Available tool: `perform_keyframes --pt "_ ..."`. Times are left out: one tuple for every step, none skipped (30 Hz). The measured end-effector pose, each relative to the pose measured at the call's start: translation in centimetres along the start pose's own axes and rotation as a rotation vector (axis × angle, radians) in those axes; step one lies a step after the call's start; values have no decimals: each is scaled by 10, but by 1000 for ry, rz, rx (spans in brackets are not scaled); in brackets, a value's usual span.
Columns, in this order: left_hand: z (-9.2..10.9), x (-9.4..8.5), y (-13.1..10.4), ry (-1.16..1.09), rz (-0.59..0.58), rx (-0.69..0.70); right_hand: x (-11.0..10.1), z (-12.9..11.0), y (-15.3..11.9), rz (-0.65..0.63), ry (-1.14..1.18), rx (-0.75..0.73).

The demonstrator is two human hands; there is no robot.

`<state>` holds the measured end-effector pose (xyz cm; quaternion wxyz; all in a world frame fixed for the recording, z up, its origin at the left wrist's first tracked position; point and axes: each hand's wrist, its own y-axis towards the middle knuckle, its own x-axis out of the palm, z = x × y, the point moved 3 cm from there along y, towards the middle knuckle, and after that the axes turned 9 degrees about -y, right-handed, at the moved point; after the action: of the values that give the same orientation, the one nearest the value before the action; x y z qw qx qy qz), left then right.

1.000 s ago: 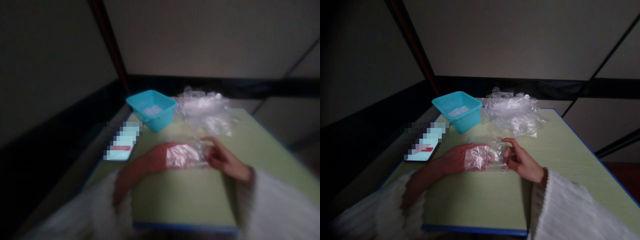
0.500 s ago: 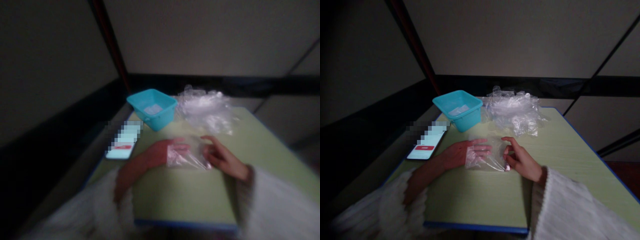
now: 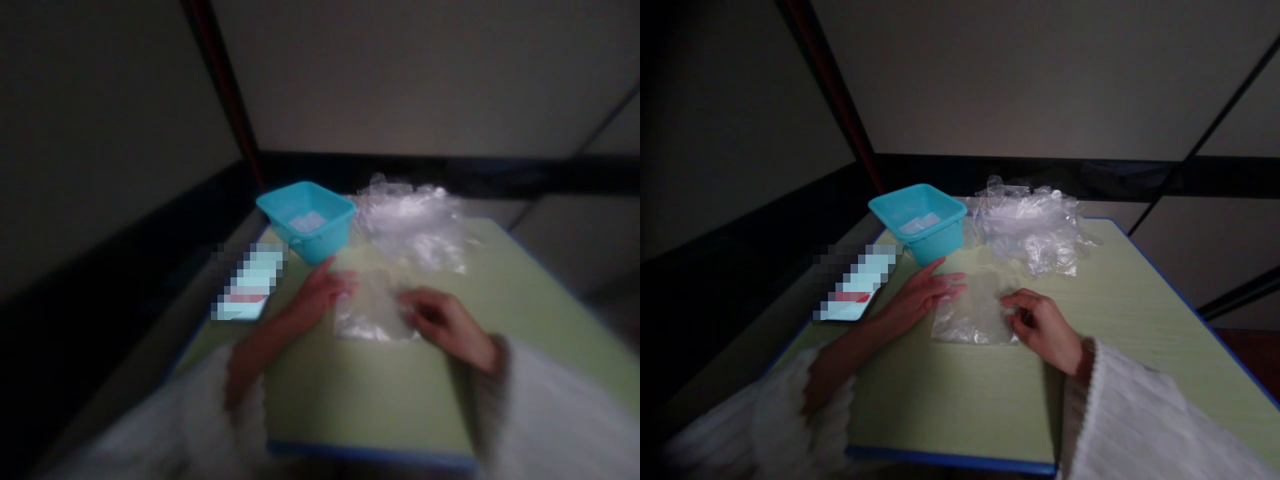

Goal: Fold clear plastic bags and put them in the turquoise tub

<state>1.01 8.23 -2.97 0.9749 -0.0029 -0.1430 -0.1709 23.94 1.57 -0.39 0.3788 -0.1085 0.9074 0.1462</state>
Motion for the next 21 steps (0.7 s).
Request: perform_keyframes --pt "-2 0 2 -30 23 -22 0 0 0 0 -9 4" --pt "-3 -1 3 -50 46 -34 1 1 0 -1 -18 6" --pt "-4 -2 4 -64 67 -35 1 2 0 -2 -27 7" --pt "-4 -3 4 -73 88 -29 1 2 0 -3 -37 9" --pt "-5 -4 5 -70 102 -24 1 3 0 -2 -47 9" --pt "-6 -5 6 -51 110 -20 1 3 0 0 -57 7" --pt "-7 -5 6 -24 115 -18 1 3 0 1 -68 4" --pt "-8 -5 7 11 121 -14 1 3 0 0 -79 0" --pt "-8 -5 8 55 124 -6 1 2 0 -4 -91 -4" --pt "-9 -5 8 109 121 11 1 2 0 -10 -106 -9" --pt "-8 -4 7 179 117 44 1 1 -1 -11 -129 -19" --pt "-7 -2 5 270 117 98 1 -1 -1 0 -163 -35" --pt "-4 0 3 382 117 171 -1 -2 -2 22 -205 -57" --pt "0 3 -1 507 112 254 -2 -4 -2 52 -252 -87" --pt "4 7 -6 634 102 343 -3 -6 -3 83 -297 -120" --pt "7 12 -10 748 71 412 -5 -8 -4 109 -335 -153" --pt "10 18 -15 838 24 458 -6 -10 -4 125 -364 -183" --pt "13 23 -19 903 -30 485 -7 -11 -5 129 -384 -210" --pt "14 28 -23 949 -80 492 -7 -12 -5 124 -400 -232" --pt "15 33 -26 985 -135 490 -6 -13 -5 112 -417 -247" --pt "15 38 -29 1021 -193 480 -5 -13 -5 95 -436 -257"
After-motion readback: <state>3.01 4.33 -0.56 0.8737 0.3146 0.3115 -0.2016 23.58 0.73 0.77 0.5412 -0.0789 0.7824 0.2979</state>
